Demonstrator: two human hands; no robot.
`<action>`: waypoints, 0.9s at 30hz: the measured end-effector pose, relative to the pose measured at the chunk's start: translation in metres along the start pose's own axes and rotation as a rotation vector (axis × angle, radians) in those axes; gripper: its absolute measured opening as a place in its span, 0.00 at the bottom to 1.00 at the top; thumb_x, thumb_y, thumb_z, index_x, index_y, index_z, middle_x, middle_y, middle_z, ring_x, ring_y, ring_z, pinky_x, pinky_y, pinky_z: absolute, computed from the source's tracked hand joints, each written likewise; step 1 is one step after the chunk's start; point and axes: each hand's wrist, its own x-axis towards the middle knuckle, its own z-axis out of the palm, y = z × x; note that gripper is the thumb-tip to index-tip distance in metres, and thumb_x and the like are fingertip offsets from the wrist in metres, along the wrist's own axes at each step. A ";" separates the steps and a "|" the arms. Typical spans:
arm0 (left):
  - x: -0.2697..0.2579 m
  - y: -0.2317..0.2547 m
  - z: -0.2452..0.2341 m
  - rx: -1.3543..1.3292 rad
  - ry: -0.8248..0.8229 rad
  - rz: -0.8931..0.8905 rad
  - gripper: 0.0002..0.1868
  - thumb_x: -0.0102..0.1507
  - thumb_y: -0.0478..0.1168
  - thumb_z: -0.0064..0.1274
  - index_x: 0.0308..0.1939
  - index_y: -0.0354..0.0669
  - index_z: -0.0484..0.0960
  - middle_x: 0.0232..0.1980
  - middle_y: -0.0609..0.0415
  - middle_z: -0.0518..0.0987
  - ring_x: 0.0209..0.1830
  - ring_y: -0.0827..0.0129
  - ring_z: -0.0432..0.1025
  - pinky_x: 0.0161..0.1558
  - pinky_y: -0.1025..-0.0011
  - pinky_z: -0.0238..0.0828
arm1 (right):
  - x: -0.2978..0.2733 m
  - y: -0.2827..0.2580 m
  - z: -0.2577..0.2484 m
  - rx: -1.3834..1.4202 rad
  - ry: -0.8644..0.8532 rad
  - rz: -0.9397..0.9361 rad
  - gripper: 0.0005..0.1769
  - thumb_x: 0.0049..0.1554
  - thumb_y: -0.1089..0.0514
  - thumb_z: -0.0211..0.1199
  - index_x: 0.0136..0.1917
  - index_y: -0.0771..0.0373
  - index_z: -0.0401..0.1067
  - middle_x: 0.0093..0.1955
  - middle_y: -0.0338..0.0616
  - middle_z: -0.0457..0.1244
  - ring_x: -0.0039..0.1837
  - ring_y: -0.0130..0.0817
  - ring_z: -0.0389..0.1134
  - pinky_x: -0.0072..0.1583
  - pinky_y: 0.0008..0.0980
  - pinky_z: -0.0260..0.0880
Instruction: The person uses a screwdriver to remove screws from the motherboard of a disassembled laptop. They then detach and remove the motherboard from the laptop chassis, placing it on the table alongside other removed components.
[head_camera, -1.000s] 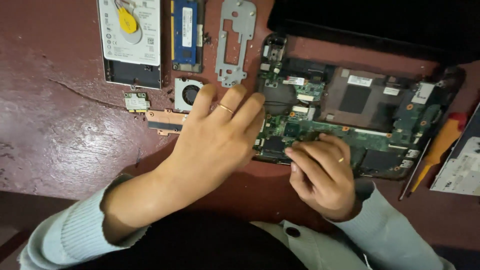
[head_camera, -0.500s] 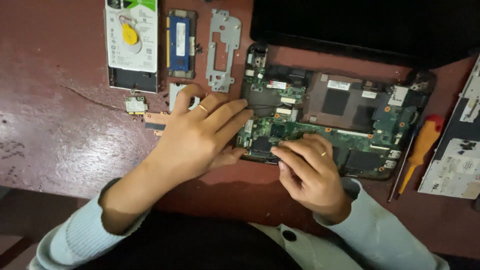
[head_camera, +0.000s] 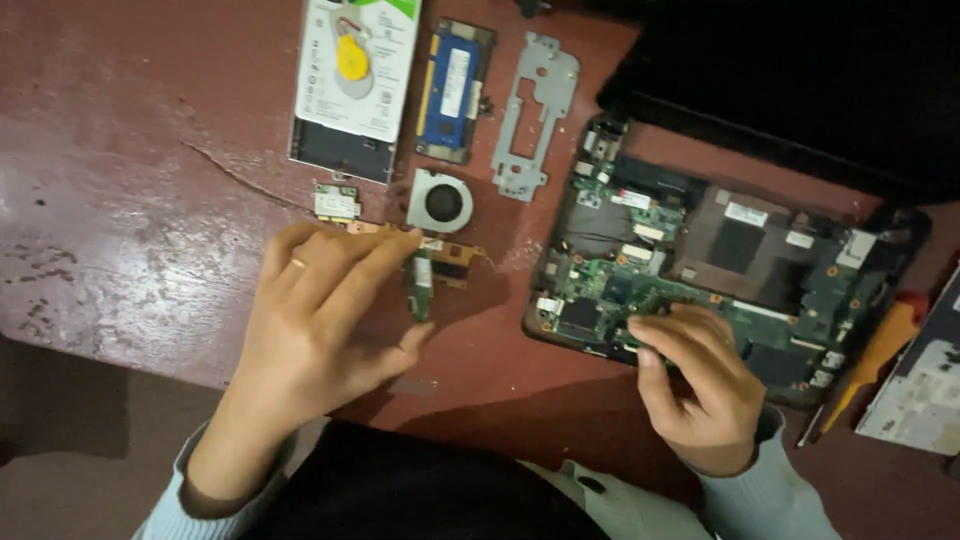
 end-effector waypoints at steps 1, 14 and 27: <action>-0.005 -0.003 -0.001 0.004 0.006 -0.004 0.29 0.65 0.48 0.63 0.65 0.37 0.75 0.58 0.47 0.79 0.53 0.58 0.77 0.61 0.55 0.61 | -0.001 0.000 0.001 0.001 -0.002 -0.008 0.14 0.65 0.58 0.55 0.54 0.69 0.77 0.50 0.54 0.70 0.53 0.50 0.73 0.64 0.53 0.76; 0.035 0.004 0.038 0.068 -0.014 0.108 0.37 0.56 0.61 0.68 0.61 0.44 0.79 0.62 0.50 0.74 0.63 0.54 0.66 0.61 0.50 0.59 | -0.006 0.007 0.009 -0.013 0.068 -0.073 0.09 0.63 0.63 0.58 0.50 0.71 0.76 0.51 0.55 0.70 0.54 0.48 0.73 0.66 0.52 0.76; 0.057 -0.008 0.046 0.183 -0.137 0.142 0.39 0.51 0.60 0.71 0.62 0.52 0.78 0.62 0.55 0.68 0.61 0.55 0.62 0.57 0.54 0.60 | -0.011 0.015 0.011 -0.041 0.029 -0.013 0.09 0.63 0.61 0.58 0.51 0.63 0.78 0.52 0.49 0.71 0.53 0.44 0.73 0.64 0.50 0.75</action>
